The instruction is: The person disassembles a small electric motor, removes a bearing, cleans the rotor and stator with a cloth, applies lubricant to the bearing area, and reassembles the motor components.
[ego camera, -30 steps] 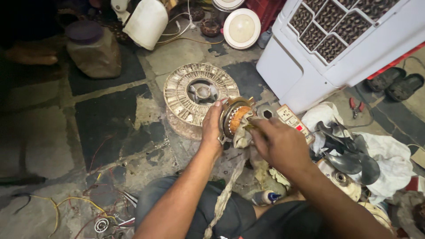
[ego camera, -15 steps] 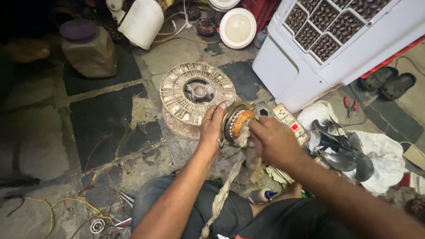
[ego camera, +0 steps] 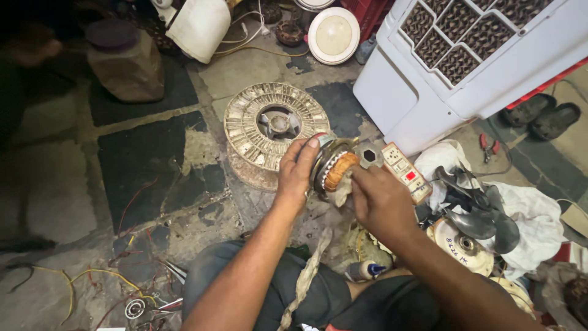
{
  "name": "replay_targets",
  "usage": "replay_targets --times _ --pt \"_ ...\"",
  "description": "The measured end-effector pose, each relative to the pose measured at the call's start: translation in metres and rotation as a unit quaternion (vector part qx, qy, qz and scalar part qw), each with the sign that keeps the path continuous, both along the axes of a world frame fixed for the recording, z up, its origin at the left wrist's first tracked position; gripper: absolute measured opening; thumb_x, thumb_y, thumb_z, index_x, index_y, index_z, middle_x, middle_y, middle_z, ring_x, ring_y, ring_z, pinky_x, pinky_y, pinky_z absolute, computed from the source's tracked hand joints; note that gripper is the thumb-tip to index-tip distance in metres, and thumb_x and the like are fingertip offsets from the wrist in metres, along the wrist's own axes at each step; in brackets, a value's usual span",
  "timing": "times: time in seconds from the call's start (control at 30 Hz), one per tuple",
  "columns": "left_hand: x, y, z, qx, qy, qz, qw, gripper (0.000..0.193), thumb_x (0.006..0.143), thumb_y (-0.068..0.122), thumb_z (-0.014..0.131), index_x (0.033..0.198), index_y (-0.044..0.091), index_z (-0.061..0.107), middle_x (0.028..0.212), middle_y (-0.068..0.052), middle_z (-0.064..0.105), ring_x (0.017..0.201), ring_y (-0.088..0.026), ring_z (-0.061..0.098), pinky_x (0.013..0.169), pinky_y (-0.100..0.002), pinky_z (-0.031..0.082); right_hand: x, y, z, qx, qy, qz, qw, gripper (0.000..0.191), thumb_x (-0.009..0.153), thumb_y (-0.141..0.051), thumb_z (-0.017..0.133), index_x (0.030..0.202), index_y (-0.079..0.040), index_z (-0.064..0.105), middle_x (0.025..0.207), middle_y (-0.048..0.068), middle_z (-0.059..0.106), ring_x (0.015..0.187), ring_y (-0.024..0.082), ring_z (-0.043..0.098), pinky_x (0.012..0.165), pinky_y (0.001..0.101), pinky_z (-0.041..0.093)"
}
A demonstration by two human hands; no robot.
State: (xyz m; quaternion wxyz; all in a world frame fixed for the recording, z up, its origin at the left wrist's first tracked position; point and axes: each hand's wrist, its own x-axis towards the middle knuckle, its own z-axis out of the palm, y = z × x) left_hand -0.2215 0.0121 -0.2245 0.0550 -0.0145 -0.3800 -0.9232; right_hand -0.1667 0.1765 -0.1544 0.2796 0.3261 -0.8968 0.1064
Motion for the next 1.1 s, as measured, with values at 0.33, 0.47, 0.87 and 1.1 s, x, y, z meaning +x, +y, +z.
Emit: replay_targets --times 0.33,0.47,0.87,1.1 --pt "0.006 -0.004 0.004 0.114 0.011 -0.042 0.993 0.039 0.098 0.034 0.06 0.122 0.004 0.065 0.106 -0.005 0.073 0.092 -0.011 0.071 0.083 -0.026 0.058 -0.004 -0.004 -0.014 -0.379 -0.388 -0.043 0.839 0.024 0.096 -0.012 0.067 0.117 -0.003 0.073 0.1 0.014 0.076 0.079 0.022 0.073 0.069 0.0306 0.054" --pt "0.002 -0.005 0.005 0.038 0.003 -0.033 0.999 0.045 0.1 0.036 0.06 0.129 0.002 0.065 0.112 -0.006 0.073 0.097 -0.011 0.07 0.087 -0.025 0.056 -0.006 0.004 -0.016 -0.189 -0.139 -0.004 0.972 0.024 0.096 -0.012 0.066 0.118 -0.003 0.068 0.106 0.013 0.074 0.09 0.022 0.071 0.078 0.0335 0.057" --pt "0.01 -0.01 0.004 -0.081 0.056 0.007 0.995 0.044 0.097 0.033 0.068 0.126 0.0 0.068 0.112 -0.008 0.073 0.1 -0.013 0.066 0.09 -0.027 0.054 -0.002 0.004 -0.009 -0.383 -0.525 -0.083 0.756 0.034 0.104 -0.03 0.046 0.104 -0.004 0.067 0.067 -0.002 0.058 0.051 0.008 0.047 0.045 0.0257 0.037" --pt "0.009 -0.007 -0.002 -0.098 0.086 -0.005 0.991 0.046 0.097 0.033 0.069 0.128 0.0 0.068 0.118 -0.009 0.073 0.108 -0.014 0.066 0.097 -0.027 0.053 -0.004 0.02 -0.027 -0.387 -0.586 -0.013 0.711 0.04 0.104 -0.042 0.05 0.106 -0.004 0.063 0.061 0.0 0.051 0.048 0.01 0.047 0.045 0.027 0.043"
